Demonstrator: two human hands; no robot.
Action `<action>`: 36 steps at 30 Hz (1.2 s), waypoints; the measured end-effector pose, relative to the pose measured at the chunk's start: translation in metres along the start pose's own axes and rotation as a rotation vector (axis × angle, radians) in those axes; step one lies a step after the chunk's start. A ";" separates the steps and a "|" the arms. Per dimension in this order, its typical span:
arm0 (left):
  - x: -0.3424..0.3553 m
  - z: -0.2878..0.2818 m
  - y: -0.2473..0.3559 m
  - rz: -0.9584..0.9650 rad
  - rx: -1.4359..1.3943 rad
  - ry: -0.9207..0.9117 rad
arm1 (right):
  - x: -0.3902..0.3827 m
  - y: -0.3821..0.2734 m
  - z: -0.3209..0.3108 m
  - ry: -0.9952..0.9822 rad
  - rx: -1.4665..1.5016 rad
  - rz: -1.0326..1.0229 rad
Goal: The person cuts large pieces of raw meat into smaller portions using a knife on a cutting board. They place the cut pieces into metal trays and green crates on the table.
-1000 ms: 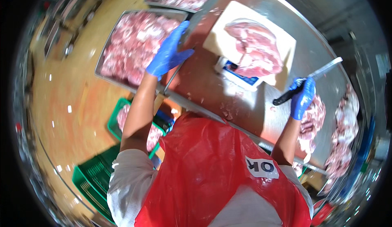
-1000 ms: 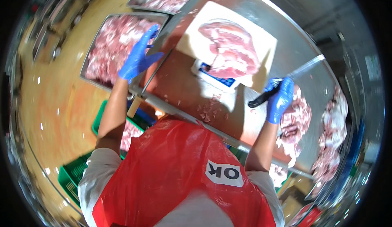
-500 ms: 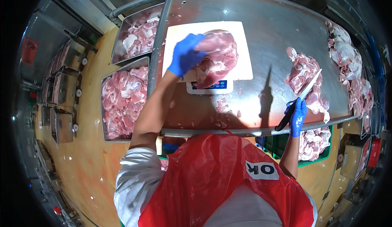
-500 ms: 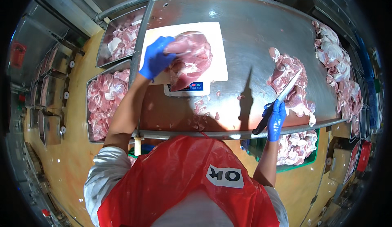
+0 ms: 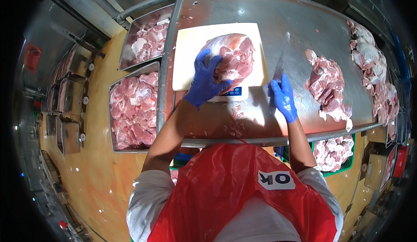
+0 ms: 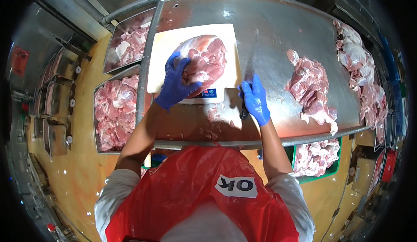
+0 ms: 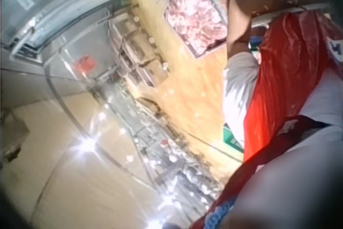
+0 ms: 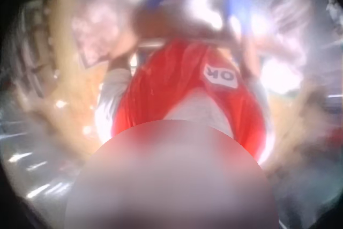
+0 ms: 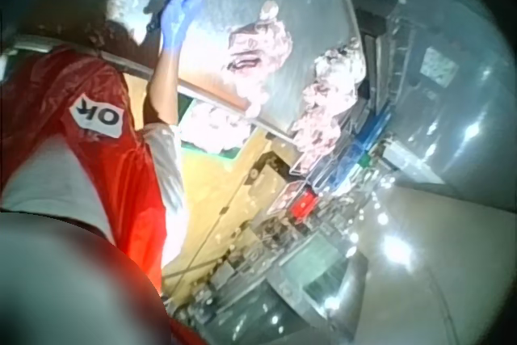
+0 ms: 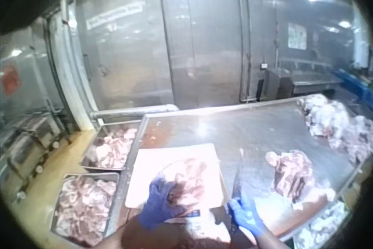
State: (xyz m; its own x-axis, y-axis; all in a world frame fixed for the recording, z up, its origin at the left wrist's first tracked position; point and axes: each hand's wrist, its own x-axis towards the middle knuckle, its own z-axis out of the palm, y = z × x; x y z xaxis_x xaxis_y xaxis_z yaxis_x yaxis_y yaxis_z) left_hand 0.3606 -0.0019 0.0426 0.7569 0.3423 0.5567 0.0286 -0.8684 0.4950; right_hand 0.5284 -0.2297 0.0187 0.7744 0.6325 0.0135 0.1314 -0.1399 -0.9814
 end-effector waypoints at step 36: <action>-0.074 0.019 -0.009 -0.157 0.170 0.182 | 0.012 -0.024 0.044 -0.691 -1.099 -0.436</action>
State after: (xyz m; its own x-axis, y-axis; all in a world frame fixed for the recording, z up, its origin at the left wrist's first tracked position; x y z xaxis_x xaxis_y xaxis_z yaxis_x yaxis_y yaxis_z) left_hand 0.3166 -0.0259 -0.0157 0.6052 0.5224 0.6007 0.2561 -0.8422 0.4744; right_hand 0.5080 -0.1852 0.0339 0.1231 0.9830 -0.1362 0.9526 -0.1555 -0.2615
